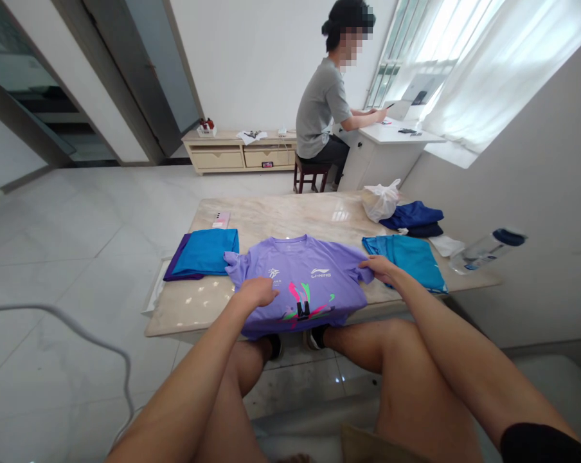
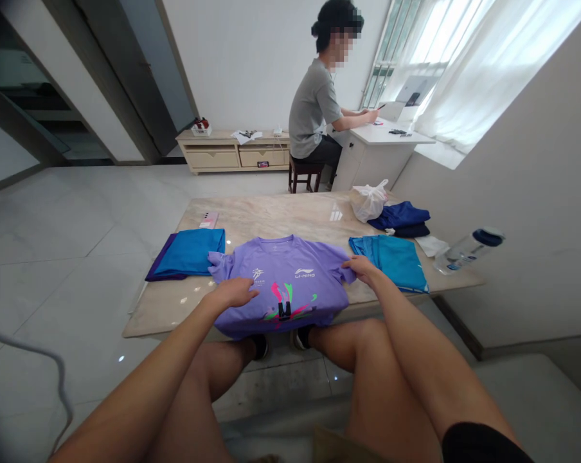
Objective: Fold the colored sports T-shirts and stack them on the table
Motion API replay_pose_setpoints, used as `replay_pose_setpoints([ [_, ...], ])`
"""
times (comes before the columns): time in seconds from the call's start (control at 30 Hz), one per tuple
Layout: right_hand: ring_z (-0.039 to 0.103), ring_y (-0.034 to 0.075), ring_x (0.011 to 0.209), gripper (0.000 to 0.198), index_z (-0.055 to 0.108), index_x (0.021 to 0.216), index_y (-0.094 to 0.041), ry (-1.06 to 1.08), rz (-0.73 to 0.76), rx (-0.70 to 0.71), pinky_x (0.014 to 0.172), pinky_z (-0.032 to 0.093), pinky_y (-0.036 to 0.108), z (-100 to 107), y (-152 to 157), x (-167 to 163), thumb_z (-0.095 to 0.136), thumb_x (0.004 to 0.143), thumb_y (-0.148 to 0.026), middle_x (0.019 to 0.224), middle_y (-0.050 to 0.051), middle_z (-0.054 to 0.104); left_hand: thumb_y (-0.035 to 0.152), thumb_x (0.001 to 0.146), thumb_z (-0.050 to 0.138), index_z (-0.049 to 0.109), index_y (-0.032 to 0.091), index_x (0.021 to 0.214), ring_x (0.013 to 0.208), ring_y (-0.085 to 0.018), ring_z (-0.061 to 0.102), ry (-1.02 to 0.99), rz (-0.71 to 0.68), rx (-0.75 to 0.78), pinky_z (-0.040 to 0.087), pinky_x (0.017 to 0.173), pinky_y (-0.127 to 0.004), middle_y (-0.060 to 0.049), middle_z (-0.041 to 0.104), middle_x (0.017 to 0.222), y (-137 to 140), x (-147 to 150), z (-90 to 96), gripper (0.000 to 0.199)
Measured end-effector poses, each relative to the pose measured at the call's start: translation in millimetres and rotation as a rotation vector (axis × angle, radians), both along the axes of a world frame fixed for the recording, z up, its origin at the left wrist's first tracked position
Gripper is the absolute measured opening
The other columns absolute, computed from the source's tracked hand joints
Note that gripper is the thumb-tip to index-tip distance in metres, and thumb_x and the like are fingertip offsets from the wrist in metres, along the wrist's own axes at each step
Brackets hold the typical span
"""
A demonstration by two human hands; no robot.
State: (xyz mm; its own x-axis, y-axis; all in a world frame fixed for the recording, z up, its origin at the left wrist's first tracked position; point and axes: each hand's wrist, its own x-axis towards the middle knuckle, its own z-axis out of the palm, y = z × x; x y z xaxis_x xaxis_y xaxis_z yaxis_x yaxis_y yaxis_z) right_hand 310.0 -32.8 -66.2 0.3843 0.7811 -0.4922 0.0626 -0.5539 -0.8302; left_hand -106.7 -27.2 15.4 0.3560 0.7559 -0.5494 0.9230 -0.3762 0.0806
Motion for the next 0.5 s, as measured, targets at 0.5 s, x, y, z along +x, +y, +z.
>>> replay_pose_setpoints([
  [0.5,0.079,0.023,0.093,0.031,0.071,0.1,-0.019,-0.091,0.12,-0.273,0.077,0.067,0.03,3.2,2.6,-6.8,0.089,0.076,-0.014,0.099,0.009,0.082,0.048,0.109,0.047,0.068,0.015,0.147,0.14,-0.038,0.066,-0.038,0.013,-0.006,0.055,0.11,-0.044,-0.02,0.069,0.151,-3.9,-11.1,9.3,0.054],
])
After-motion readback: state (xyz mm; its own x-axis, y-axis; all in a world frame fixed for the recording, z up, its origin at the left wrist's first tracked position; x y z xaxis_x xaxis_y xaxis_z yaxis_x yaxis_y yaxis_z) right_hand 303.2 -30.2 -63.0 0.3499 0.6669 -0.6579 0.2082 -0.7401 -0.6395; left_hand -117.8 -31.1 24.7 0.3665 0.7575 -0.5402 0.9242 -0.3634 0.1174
